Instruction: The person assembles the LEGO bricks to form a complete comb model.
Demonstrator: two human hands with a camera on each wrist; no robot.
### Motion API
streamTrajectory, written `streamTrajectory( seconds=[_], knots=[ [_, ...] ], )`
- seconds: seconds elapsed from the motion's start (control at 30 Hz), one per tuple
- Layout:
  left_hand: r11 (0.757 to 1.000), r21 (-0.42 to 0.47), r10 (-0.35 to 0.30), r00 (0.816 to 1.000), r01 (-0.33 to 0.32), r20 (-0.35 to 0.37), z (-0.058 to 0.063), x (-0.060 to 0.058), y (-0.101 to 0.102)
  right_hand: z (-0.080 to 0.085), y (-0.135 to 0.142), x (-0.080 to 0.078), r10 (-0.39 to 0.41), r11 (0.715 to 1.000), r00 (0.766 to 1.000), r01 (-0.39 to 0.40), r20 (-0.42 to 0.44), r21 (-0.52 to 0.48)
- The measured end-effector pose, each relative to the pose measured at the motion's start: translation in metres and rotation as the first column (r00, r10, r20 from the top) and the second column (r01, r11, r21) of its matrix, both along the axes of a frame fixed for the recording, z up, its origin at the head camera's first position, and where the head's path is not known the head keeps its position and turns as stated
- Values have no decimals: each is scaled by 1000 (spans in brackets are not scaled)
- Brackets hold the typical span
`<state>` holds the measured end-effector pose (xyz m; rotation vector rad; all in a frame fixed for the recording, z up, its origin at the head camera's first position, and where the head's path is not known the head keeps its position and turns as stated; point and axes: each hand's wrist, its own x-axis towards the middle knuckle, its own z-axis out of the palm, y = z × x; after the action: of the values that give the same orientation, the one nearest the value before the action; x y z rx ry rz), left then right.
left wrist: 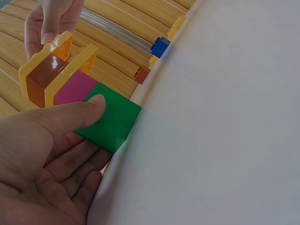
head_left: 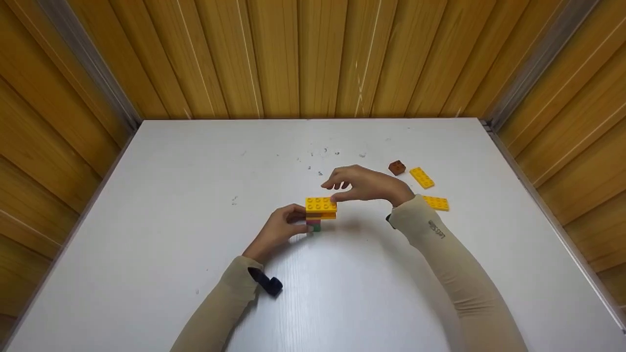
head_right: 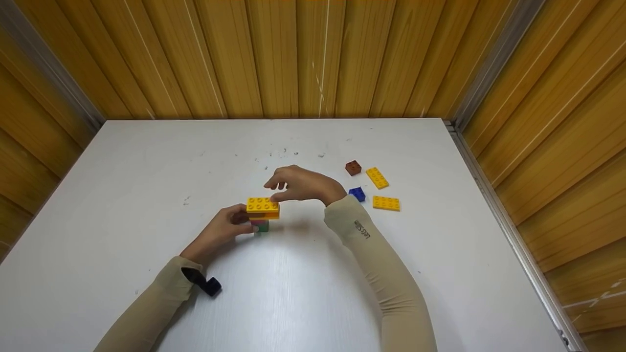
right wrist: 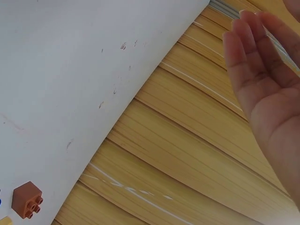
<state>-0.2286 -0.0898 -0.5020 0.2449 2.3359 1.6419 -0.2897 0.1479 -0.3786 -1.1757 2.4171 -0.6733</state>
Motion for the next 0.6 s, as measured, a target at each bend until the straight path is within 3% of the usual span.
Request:
streamTrajectory(
  seconds=[0.6],
  knots=[
    [1000,-11,9,1000,-9,-3,-1,-1,1,-5,41,-21,-187,982,982,187,-35,-5]
  ],
)
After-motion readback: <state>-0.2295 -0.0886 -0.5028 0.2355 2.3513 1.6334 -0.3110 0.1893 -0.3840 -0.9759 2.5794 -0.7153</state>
